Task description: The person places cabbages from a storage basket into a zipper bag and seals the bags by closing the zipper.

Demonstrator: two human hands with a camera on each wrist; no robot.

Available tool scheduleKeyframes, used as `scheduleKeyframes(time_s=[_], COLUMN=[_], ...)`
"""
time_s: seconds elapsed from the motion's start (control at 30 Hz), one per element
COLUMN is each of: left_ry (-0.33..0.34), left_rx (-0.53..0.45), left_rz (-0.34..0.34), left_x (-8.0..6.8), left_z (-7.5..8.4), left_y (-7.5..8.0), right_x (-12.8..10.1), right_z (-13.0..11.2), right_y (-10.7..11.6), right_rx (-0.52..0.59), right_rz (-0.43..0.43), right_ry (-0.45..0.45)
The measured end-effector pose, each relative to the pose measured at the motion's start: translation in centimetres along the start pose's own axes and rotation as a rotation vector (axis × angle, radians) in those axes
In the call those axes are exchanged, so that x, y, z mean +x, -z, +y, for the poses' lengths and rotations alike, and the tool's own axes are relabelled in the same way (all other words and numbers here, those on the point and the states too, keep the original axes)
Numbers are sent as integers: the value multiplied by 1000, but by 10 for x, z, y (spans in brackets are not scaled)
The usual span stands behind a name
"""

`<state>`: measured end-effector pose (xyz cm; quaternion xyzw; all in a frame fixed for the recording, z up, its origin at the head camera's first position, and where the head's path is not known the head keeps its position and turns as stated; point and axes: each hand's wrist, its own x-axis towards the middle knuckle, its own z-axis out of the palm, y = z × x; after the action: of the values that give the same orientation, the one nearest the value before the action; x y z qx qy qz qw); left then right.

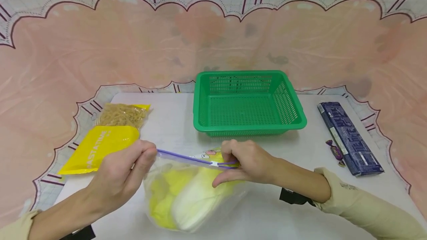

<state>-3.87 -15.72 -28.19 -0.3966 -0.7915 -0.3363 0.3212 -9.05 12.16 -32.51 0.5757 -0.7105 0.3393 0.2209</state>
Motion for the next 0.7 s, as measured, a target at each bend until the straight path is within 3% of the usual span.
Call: scheduleKeyframes(time_s=[0.23, 0.7], left_ry=[17, 59], left_rx=[4, 9], left_rz=[0, -15], left_x=[0, 0], left_z=[-1, -1], left_y=[2, 2], right_x=[3, 2], right_z=[3, 6], right_y=[0, -6], right_rx=[-9, -46], right_rz=[50, 102], right_ry=[108, 148])
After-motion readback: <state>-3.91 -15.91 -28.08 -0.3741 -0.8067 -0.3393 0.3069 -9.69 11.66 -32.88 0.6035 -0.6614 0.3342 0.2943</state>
